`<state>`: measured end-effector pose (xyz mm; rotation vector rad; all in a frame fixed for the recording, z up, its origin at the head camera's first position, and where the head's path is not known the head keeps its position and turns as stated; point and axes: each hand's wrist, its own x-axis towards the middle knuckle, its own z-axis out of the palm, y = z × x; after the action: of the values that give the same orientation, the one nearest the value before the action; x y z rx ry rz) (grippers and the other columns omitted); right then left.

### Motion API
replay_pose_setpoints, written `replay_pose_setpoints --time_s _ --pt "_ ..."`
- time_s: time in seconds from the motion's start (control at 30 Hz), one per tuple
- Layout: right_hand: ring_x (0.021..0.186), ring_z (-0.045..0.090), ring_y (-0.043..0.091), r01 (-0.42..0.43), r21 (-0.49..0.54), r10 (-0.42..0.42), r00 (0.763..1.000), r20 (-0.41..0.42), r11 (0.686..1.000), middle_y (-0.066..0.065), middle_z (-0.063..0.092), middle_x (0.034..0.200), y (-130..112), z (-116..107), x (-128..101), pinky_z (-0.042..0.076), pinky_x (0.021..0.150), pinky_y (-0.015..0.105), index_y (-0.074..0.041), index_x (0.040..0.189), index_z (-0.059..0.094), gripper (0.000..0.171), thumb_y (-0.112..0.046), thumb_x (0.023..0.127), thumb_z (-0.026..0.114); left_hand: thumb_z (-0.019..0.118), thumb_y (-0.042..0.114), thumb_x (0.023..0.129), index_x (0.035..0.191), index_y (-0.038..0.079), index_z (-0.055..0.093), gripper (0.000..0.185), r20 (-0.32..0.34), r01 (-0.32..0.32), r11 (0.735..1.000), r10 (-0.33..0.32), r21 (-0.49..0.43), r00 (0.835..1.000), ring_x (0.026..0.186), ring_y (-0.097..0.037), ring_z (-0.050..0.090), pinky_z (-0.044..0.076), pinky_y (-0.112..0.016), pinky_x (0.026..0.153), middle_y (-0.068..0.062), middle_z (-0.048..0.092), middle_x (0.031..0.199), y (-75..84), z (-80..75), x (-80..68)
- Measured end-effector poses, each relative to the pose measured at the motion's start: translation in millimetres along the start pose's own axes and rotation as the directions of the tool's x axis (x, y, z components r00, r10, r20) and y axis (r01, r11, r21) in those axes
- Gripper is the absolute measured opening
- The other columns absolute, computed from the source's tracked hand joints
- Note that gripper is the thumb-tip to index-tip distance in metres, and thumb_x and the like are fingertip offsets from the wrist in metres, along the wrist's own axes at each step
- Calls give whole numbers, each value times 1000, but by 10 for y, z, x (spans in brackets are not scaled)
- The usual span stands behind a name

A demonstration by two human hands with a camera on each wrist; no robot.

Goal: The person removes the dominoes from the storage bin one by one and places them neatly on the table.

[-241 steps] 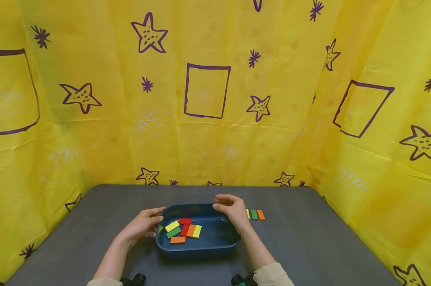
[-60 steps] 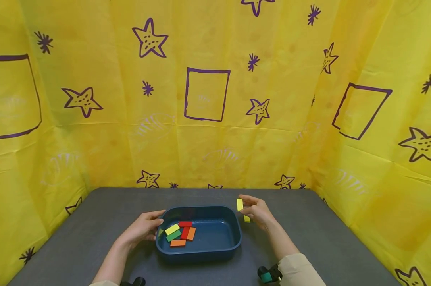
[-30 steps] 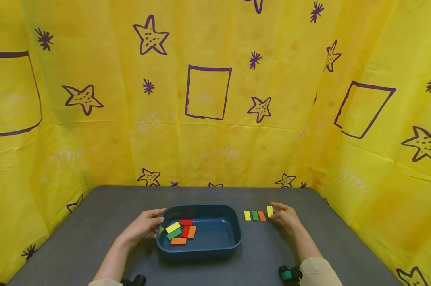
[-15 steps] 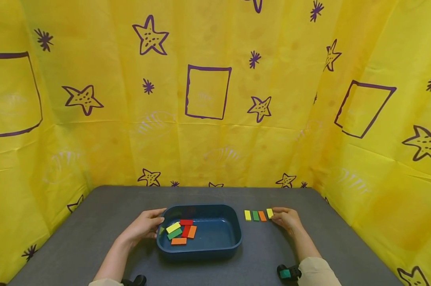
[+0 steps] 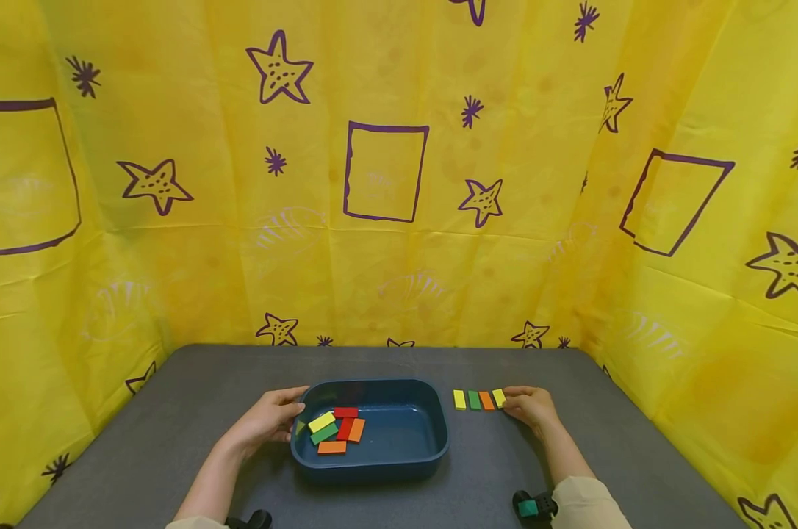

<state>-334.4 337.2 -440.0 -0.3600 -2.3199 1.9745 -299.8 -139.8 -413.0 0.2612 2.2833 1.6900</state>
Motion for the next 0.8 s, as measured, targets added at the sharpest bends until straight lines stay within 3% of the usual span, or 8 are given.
replay_pose_setpoints --time_s 0.37,0.63,0.8 --pt "76 66 12 2 -22 -3 999 -34 1000 35 55 122 -11 -13 -19 60 71 25 22 122 56 43 10 82 66 45 11 102 151 -9 28 56 -13 6 1000 -6 -1 1000 68 -13 56 52 -23 60 -10 63 93 9 3 -2" --pt "76 66 8 -3 -103 -4 998 -64 995 33 59 118 -16 -49 -28 60 71 26 18 120 60 38 5 85 66 45 12 102 151 -9 28 56 -8 2 1000 -2 0 1000 67 -12 56 53 -22 60 -10 63 92 7 0 -1" --pt "75 66 8 -6 -85 0 998 -67 996 28 67 109 -1 -78 -35 60 70 25 19 117 62 37 7 82 66 45 12 102 151 -9 28 56 -7 2 1000 -1 4 1000 67 -12 56 52 -22 60 -10 63 93 4 1 0"
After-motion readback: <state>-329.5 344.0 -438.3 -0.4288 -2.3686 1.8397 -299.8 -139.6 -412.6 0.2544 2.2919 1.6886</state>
